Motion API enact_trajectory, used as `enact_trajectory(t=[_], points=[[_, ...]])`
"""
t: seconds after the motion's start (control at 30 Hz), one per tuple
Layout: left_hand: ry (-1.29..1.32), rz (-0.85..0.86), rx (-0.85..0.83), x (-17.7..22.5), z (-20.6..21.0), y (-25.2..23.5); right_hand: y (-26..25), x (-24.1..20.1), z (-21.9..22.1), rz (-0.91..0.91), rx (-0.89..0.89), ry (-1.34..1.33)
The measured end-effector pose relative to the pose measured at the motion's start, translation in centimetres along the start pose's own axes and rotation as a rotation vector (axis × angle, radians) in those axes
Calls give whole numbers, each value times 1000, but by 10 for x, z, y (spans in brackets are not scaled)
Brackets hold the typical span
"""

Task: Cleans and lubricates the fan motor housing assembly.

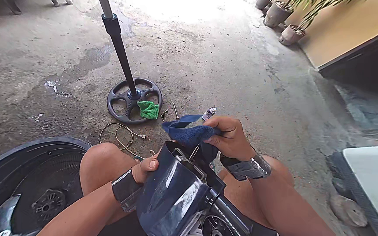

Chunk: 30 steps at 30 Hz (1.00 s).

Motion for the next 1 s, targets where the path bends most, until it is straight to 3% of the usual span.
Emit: enact_trajectory(t=[0.13,0.27,0.37,0.43,0.5,0.53,0.63,0.67,0.73,0.8,0.9,1.0], points=[[10,-30,79,-10,-5,-1,15,8,-7,153,208,-40],[27,-14,168,-13,-19,3,36,35,-34,265,573,-416],[-30,-71,270,-18,-28,-7,40,35,-36,199,407,-637],[-17,-124,267,-16,-22,-16,33,29,-22,145,141,-498],[-3,-100,340,-2,-4,-34,26,25,-5,137,66,-319],[13,-69,412,7,9,-46,25,24,-1,135,99,-272],[-63,-92,87,-6,0,-22,23,22,0,113,170,-193],[-52,-106,59,-13,-6,-11,22,21,1,113,175,-187],[-4,-102,99,-17,-10,-4,22,21,-2,143,230,-151],[56,-104,153,-19,-13,-3,28,25,-13,199,421,-166],[16,-121,189,-20,-16,-7,40,37,-39,229,678,-419],[-41,-117,217,-17,-20,-8,47,34,-61,251,595,-406]])
Point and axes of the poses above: each hand's wrist, its own y-axis away from the middle knuckle, its own z-axis out of the palm, x = y × z, the point moved 7 cm from there along -y, towards the middle knuckle, and after that the axes turned 13 degrees about -x, right-handed, at the moved point
